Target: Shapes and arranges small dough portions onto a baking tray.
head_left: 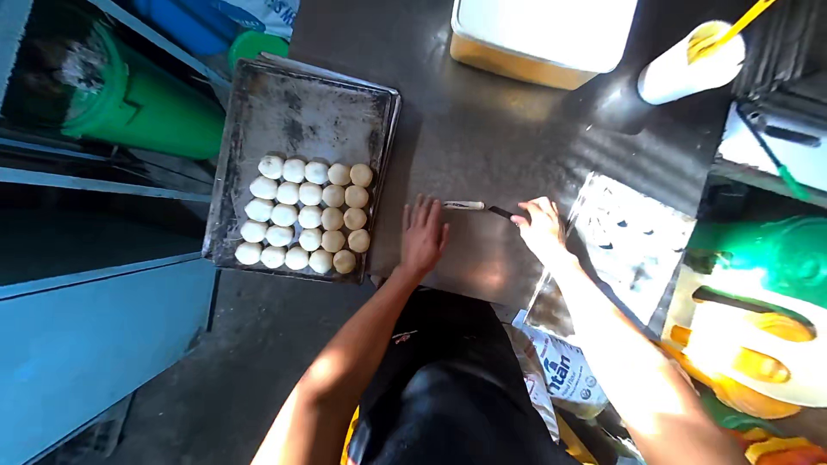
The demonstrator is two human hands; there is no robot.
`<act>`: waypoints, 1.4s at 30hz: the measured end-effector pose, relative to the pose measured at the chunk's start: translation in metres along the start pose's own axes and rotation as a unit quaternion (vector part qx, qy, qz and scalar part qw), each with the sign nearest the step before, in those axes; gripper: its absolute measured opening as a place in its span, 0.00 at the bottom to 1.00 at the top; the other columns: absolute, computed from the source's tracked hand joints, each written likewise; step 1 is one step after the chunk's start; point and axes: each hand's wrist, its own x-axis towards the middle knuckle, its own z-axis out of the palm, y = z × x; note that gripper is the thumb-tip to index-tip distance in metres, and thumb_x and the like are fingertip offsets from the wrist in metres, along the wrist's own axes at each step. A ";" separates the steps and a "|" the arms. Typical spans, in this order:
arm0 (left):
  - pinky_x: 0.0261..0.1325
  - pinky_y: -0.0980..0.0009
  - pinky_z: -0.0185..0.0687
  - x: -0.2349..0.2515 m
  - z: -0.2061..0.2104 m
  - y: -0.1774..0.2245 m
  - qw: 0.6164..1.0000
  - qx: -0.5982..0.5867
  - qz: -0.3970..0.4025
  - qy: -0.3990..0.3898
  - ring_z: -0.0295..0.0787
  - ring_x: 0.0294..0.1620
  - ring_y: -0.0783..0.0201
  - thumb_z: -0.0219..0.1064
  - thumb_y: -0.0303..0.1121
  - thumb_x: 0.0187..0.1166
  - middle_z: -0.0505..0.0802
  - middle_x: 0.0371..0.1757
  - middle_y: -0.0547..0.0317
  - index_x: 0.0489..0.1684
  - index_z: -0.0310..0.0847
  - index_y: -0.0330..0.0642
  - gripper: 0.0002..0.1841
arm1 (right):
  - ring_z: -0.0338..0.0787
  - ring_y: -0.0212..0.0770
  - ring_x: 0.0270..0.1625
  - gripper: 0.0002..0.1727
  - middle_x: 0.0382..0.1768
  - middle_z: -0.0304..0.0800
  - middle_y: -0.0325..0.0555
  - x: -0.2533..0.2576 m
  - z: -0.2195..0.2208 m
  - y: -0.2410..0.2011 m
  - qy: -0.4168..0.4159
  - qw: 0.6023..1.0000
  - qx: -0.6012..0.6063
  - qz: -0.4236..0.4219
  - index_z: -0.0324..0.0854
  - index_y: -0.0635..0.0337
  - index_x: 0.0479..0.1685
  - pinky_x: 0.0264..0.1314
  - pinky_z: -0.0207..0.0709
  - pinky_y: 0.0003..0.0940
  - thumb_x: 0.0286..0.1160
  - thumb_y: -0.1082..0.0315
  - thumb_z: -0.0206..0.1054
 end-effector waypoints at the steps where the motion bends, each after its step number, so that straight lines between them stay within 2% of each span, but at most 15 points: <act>1: 0.94 0.40 0.43 0.014 0.007 0.014 1.000 0.007 0.024 -0.010 0.51 0.95 0.47 0.53 0.48 0.89 0.69 0.90 0.45 0.88 0.65 0.41 0.31 | 0.82 0.59 0.69 0.18 0.62 0.85 0.56 -0.006 0.007 0.006 0.003 1.000 0.001 0.010 0.89 0.56 0.59 0.70 0.78 0.59 0.74 0.58 0.77; 4: 0.96 0.42 0.37 0.047 0.033 0.042 0.995 0.042 0.062 -0.071 0.43 0.97 0.50 0.49 0.53 0.90 0.60 0.94 0.48 0.92 0.57 0.40 0.35 | 0.84 0.59 0.64 0.10 0.55 0.87 0.55 -0.012 0.018 0.013 0.010 0.999 0.029 0.025 0.89 0.57 0.44 0.68 0.78 0.59 0.70 0.63 0.79; 6: 0.96 0.43 0.35 0.050 0.049 0.046 0.989 0.079 0.086 -0.087 0.39 0.98 0.50 0.47 0.54 0.90 0.55 0.96 0.49 0.93 0.55 0.40 0.37 | 0.87 0.55 0.60 0.08 0.51 0.90 0.52 -0.017 0.012 0.011 -0.002 0.996 0.071 0.054 0.89 0.56 0.41 0.66 0.79 0.58 0.71 0.64 0.78; 9: 0.97 0.43 0.33 0.021 0.058 0.045 0.981 0.108 0.131 -0.095 0.36 0.98 0.51 0.50 0.54 0.89 0.52 0.97 0.49 0.94 0.53 0.40 0.38 | 0.93 0.40 0.48 0.11 0.44 0.95 0.43 -0.035 -0.009 0.006 0.024 0.973 0.214 0.077 0.89 0.55 0.46 0.56 0.88 0.45 0.70 0.62 0.80; 11: 0.98 0.47 0.34 -0.004 0.057 0.043 0.978 0.104 0.151 -0.099 0.36 0.98 0.54 0.53 0.51 0.89 0.51 0.97 0.51 0.94 0.55 0.42 0.36 | 0.94 0.36 0.48 0.18 0.47 0.95 0.41 -0.045 -0.021 -0.002 0.019 0.938 0.332 0.094 0.86 0.55 0.58 0.56 0.90 0.39 0.70 0.66 0.79; 13: 0.98 0.48 0.36 -0.023 0.052 0.039 0.982 0.067 0.154 -0.090 0.37 0.98 0.56 0.56 0.48 0.89 0.53 0.97 0.54 0.93 0.58 0.47 0.33 | 0.97 0.38 0.48 0.17 0.52 0.97 0.42 -0.048 -0.035 -0.024 -0.018 0.896 0.424 0.134 0.82 0.56 0.64 0.56 0.93 0.37 0.77 0.71 0.71; 15: 0.97 0.46 0.40 -0.029 0.040 0.034 0.992 -0.005 0.115 -0.050 0.43 0.97 0.55 0.61 0.42 0.86 0.60 0.95 0.55 0.91 0.64 0.52 0.31 | 0.92 0.32 0.38 0.13 0.47 0.94 0.41 -0.042 -0.046 -0.049 -0.053 0.853 0.490 0.170 0.80 0.55 0.62 0.42 0.87 0.28 0.81 0.71 0.66; 17: 0.90 0.47 0.61 -0.026 0.023 0.026 0.996 -0.079 0.029 -0.009 0.64 0.90 0.50 0.67 0.38 0.83 0.72 0.88 0.49 0.85 0.70 0.49 0.29 | 0.87 0.30 0.27 0.13 0.37 0.91 0.42 -0.036 -0.043 -0.065 -0.092 0.793 0.580 0.162 0.78 0.55 0.60 0.26 0.81 0.22 0.79 0.74 0.62; 18: 0.81 0.49 0.73 -0.022 0.015 0.021 0.994 -0.111 -0.017 0.007 0.75 0.81 0.48 0.69 0.37 0.81 0.78 0.81 0.45 0.82 0.73 0.45 0.28 | 0.87 0.33 0.26 0.13 0.34 0.91 0.45 -0.034 -0.039 -0.070 -0.114 0.795 0.581 0.136 0.80 0.57 0.58 0.25 0.83 0.25 0.77 0.75 0.64; 21: 0.67 0.51 0.86 -0.006 0.001 0.003 0.983 -0.159 -0.085 -0.018 0.87 0.64 0.47 0.72 0.36 0.80 0.86 0.65 0.41 0.76 0.78 0.40 0.25 | 0.91 0.36 0.25 0.09 0.32 0.95 0.44 -0.028 -0.015 -0.080 -0.121 0.912 0.391 0.026 0.88 0.57 0.53 0.29 0.88 0.32 0.78 0.71 0.70; 23: 0.67 0.52 0.86 0.004 0.001 -0.006 0.983 -0.158 -0.079 -0.046 0.89 0.60 0.50 0.71 0.34 0.80 0.89 0.59 0.44 0.68 0.85 0.41 0.19 | 0.91 0.35 0.34 0.09 0.40 0.90 0.44 -0.024 0.009 -0.075 -0.059 0.966 0.219 -0.125 0.90 0.57 0.53 0.41 0.90 0.32 0.80 0.68 0.69; 25: 0.63 0.54 0.87 0.009 0.005 -0.012 0.986 -0.147 -0.055 -0.047 0.90 0.55 0.53 0.70 0.33 0.80 0.90 0.53 0.49 0.60 0.89 0.44 0.13 | 0.89 0.44 0.41 0.10 0.42 0.87 0.52 -0.020 0.026 -0.071 0.008 0.961 0.137 -0.239 0.92 0.59 0.52 0.48 0.87 0.39 0.79 0.71 0.67; 27: 0.60 0.55 0.89 0.013 0.007 -0.015 0.988 -0.138 -0.046 -0.048 0.90 0.52 0.55 0.69 0.34 0.81 0.90 0.51 0.51 0.57 0.90 0.46 0.11 | 0.88 0.46 0.37 0.14 0.43 0.85 0.53 -0.016 0.034 -0.069 0.024 0.956 0.095 -0.275 0.92 0.55 0.56 0.38 0.85 0.41 0.80 0.73 0.64; 31: 0.59 0.55 0.89 0.017 0.007 -0.017 0.987 -0.137 -0.053 -0.061 0.90 0.52 0.56 0.69 0.34 0.82 0.90 0.51 0.53 0.57 0.91 0.47 0.11 | 0.88 0.46 0.36 0.20 0.45 0.86 0.52 -0.008 0.038 -0.069 -0.009 0.956 0.057 -0.288 0.92 0.49 0.60 0.34 0.85 0.44 0.77 0.77 0.61; 42: 0.58 0.54 0.89 0.022 0.006 -0.018 0.988 -0.119 -0.057 -0.078 0.91 0.51 0.55 0.68 0.33 0.82 0.90 0.52 0.52 0.53 0.93 0.46 0.10 | 0.87 0.50 0.33 0.22 0.42 0.85 0.54 0.009 0.045 -0.077 -0.045 0.943 0.020 -0.328 0.93 0.48 0.58 0.32 0.83 0.47 0.73 0.78 0.61</act>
